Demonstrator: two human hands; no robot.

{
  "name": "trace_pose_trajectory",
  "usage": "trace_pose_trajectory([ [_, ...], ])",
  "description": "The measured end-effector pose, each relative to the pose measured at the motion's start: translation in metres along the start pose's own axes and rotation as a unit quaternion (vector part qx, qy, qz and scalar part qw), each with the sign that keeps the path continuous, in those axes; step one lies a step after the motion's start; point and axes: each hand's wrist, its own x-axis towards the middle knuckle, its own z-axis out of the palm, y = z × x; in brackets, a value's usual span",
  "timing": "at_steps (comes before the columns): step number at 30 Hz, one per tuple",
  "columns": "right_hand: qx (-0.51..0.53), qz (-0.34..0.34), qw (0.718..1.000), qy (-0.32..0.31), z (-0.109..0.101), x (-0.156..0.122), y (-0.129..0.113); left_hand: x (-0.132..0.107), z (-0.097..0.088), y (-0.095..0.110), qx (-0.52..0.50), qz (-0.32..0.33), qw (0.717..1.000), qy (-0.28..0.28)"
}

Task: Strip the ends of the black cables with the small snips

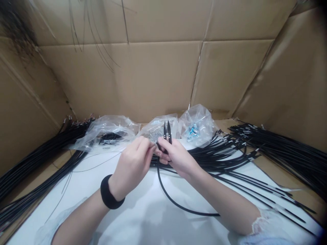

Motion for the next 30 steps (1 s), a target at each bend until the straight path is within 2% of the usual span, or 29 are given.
trace_pose_trajectory([
  [2, -0.014, -0.012, 1.0, -0.001, 0.001, 0.001, 0.002, 0.003, -0.004, 0.001, -0.081, -0.076, 0.994, -0.021],
  [4, -0.036, -0.022, 0.999, 0.011, 0.002, 0.001, 0.004, 0.006, -0.009, 0.002, -0.174, -0.15, 0.971, -0.061],
  [7, -0.076, -0.035, 0.996, 0.021, 0.003, 0.001, 0.006, 0.01, -0.014, 0.0, -0.328, -0.223, 0.909, -0.129],
  [10, -0.096, -0.039, 0.995, 0.005, 0.003, -0.001, 0.005, 0.013, -0.017, -0.005, -0.435, -0.271, 0.839, -0.183],
  [15, -0.165, -0.069, 0.984, 0.003, 0.0, -0.006, 0.001, 0.016, -0.019, -0.013, -0.551, -0.349, 0.726, -0.22],
  [17, -0.203, -0.079, 0.976, 0.005, 0.0, -0.007, -0.001, 0.015, -0.018, -0.015, -0.572, -0.354, 0.704, -0.228],
  [19, -0.217, -0.079, 0.973, 0.0, -0.001, -0.009, -0.003, 0.014, -0.018, -0.015, -0.568, -0.339, 0.713, -0.234],
  [26, -0.23, -0.08, 0.969, -0.028, 0.002, -0.018, -0.012, 0.008, -0.028, -0.005, -0.484, -0.28, 0.81, -0.18],
  [30, -0.213, -0.051, 0.976, -0.017, 0.005, -0.022, -0.013, 0.008, -0.031, 0.001, -0.46, -0.268, 0.831, -0.161],
])
